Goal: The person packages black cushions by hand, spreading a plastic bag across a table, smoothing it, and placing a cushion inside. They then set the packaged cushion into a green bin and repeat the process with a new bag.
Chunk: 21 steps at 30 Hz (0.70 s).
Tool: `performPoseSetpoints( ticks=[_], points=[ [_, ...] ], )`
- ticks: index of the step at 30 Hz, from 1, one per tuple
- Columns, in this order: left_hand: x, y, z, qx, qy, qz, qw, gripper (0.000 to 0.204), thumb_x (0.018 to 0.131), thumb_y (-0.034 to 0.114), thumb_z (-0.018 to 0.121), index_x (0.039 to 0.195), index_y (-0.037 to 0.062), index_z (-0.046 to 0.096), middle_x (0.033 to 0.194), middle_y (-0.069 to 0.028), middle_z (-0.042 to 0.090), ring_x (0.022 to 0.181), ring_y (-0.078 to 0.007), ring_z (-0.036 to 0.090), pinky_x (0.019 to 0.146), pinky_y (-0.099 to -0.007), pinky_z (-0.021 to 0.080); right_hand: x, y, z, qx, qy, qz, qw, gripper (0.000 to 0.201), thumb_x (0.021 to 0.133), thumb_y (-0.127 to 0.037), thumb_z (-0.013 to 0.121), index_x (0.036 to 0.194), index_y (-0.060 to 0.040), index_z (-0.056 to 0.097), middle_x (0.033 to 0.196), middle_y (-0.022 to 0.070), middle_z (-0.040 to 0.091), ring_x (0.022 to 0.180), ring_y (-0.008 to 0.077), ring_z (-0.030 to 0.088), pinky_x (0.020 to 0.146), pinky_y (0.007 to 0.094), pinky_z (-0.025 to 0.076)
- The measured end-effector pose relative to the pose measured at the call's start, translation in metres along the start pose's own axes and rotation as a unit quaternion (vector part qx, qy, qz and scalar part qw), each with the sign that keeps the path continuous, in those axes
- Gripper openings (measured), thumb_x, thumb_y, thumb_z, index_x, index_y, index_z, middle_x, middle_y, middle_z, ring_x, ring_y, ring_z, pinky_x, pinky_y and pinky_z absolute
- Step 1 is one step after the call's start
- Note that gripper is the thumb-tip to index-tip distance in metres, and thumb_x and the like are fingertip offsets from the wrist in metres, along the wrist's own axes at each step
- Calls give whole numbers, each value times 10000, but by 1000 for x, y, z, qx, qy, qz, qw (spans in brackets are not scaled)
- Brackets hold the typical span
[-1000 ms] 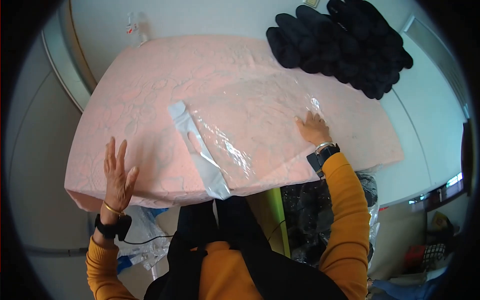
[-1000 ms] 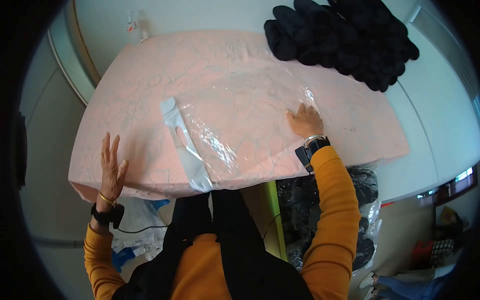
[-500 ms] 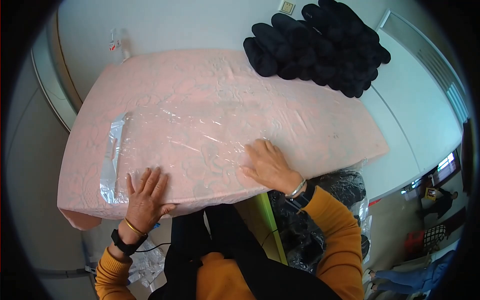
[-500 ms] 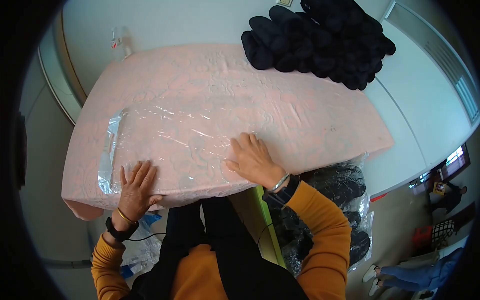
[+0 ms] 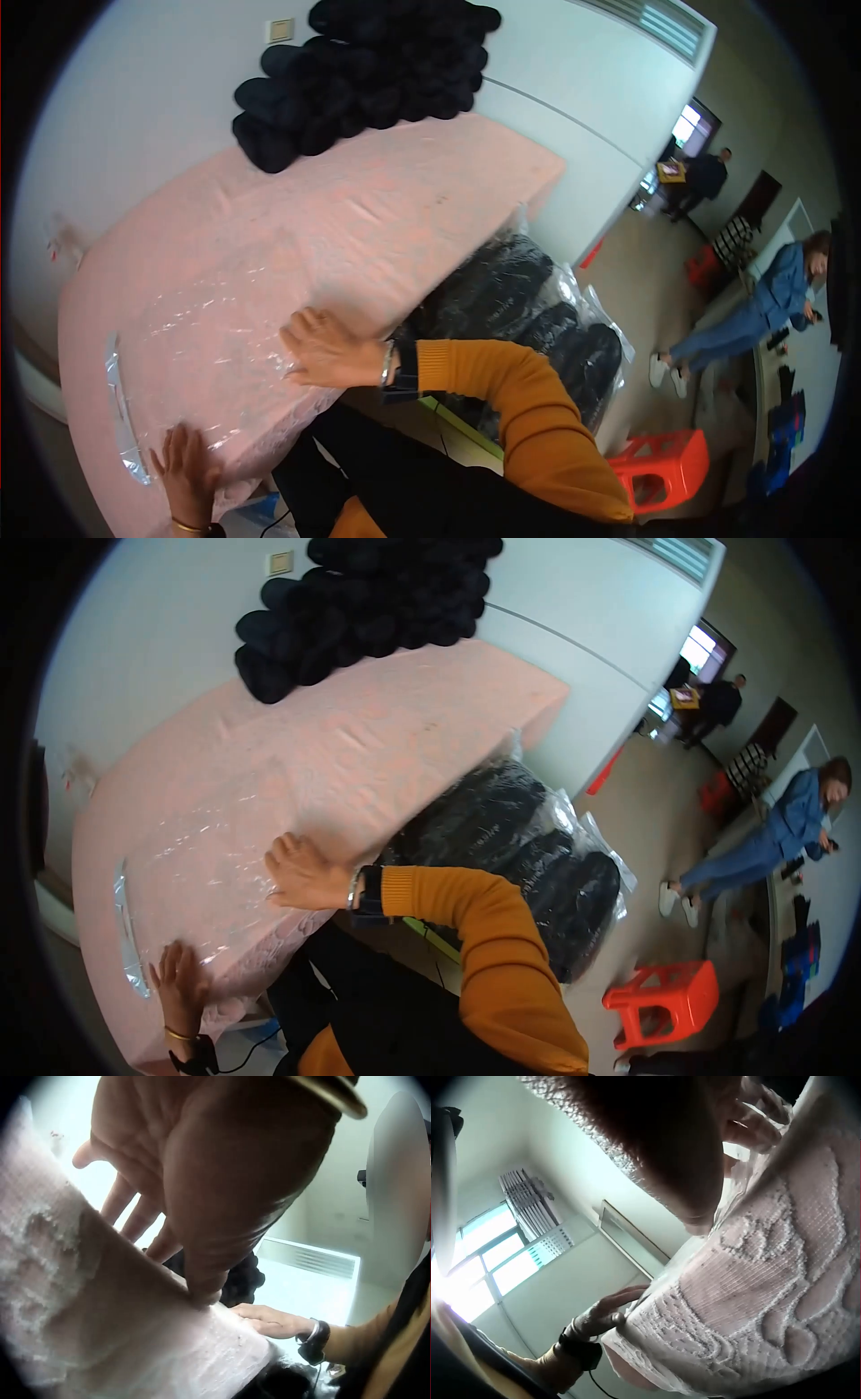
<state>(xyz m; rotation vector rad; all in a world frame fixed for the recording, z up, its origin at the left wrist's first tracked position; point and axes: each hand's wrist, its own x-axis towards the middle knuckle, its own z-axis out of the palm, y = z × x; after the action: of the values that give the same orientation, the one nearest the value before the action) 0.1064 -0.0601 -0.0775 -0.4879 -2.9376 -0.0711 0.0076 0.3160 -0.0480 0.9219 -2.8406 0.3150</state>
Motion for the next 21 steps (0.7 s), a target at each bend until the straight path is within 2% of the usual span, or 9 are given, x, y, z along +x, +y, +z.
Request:
performPoseSetpoints(
  ticks=[1,5,7,9,10,12,15,18,21],
  points=[
    [10,-5,2,-1,0,12,1000,563,847,363,608,1337,110,496,1416,-155,450,1350,-351,368,1106,-629,145,-1,-5,-5,11,-14,-8,1000,576,811,-383,664,1166,45,516,1132,203,488,1117,365,475,916,454,424],
    [33,-21,-15,138,-53,-154,977,471,878,284,593,1319,134,523,1456,-114,413,1365,-329,349,1104,-638,140,-11,-28,-18,111,-42,-94,988,463,805,-326,661,1057,48,555,1040,187,510,1048,344,504,853,421,456],
    [31,-26,-14,209,13,-151,966,441,875,211,597,1306,138,536,1467,-94,403,1364,-320,350,1100,-637,163,-14,-37,-10,217,-36,-175,960,421,788,-284,675,1038,36,564,1024,183,518,1012,342,522,832,407,469],
    [24,-30,-9,192,113,-107,969,442,867,193,609,1299,137,538,1474,-102,389,1355,-315,359,1089,-633,195,-16,-42,0,285,-12,-230,930,442,762,-238,712,1106,-9,553,1100,165,510,1057,340,514,870,405,461],
    [21,-26,-8,172,111,-98,974,454,866,201,612,1309,138,533,1477,-109,382,1355,-315,358,1090,-625,196,-14,-41,0,288,0,-246,926,480,748,-215,734,1155,-43,546,1163,151,502,1115,336,496,908,408,447],
    [14,-3,-18,103,92,-81,987,482,861,249,626,1320,140,528,1476,-120,378,1352,-317,359,1093,-611,196,-13,-37,-11,125,118,-247,954,554,724,-208,766,1205,-55,538,1237,157,485,1165,349,466,965,438,403],
    [12,46,-34,-79,82,-20,993,588,803,397,678,1313,140,538,1451,-117,413,1345,-318,377,1101,-592,185,-14,-27,-6,97,87,-198,972,593,700,-181,787,1220,-49,535,1275,164,468,1201,364,434,997,463,362],
    [16,79,-29,-91,86,33,992,661,726,455,721,1286,143,560,1434,-109,436,1350,-317,381,1105,-585,181,-14,-35,5,117,61,-188,973,589,696,-164,791,1216,-47,541,1287,155,473,1205,348,447,994,443,374],
    [20,71,-18,-62,89,46,993,653,709,412,750,1278,148,569,1426,-101,448,1354,-319,379,1110,-581,173,-16,-43,4,169,34,-191,966,559,699,-142,787,1198,-42,556,1272,148,498,1181,334,479,975,421,400]
  ],
)
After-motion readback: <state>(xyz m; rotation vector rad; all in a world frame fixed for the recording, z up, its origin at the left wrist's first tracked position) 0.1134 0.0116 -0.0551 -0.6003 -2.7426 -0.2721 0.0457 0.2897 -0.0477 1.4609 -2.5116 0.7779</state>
